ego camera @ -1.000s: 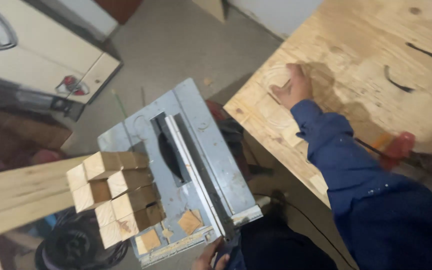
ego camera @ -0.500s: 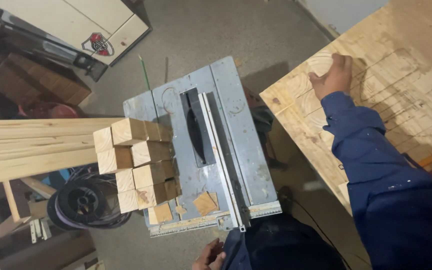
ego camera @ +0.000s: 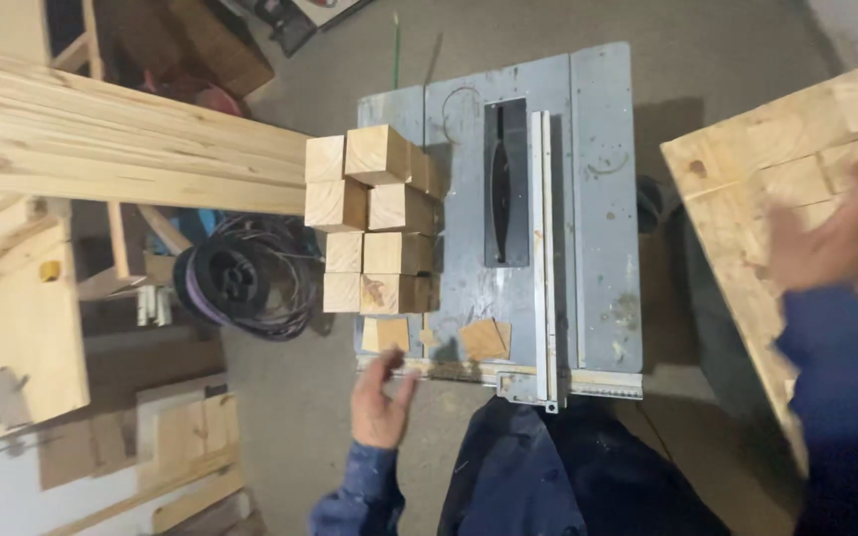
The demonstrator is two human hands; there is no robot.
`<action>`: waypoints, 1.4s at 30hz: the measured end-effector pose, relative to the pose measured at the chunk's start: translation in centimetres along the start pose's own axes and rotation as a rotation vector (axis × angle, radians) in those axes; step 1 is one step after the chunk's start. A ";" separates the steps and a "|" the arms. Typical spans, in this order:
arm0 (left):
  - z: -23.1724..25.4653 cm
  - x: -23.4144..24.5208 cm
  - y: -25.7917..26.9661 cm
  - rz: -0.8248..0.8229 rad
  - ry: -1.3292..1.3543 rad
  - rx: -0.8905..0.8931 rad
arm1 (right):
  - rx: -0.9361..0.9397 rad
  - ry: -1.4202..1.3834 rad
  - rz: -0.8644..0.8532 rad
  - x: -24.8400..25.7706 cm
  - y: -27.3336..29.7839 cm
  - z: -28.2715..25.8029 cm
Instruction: Organizing and inspecting wooden blocks on a table saw and workbench
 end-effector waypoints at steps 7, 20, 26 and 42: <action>1.8 4.8 -16.3 0.320 0.050 0.082 | -0.187 -0.058 -0.314 3.9 15.4 -11.6; -3.1 5.0 -14.6 0.155 0.648 0.306 | -0.228 -0.264 -0.409 4.9 21.0 -26.9; 1.2 -8.3 3.4 -0.471 1.594 0.765 | -0.105 -0.444 -0.507 3.2 18.3 -38.2; 0.8 -16.5 3.4 -0.336 0.096 -0.769 | 0.019 -0.249 -0.341 -1.9 18.1 -29.8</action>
Point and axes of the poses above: each hand's wrist, its own y-axis away from the middle knuckle, its own x-axis out of the back of the hand, z = x × y, the point moved 10 cm from there along -y, towards the middle knuckle, and after that the axes turned 13 degrees about z, right-handed, at the moved point
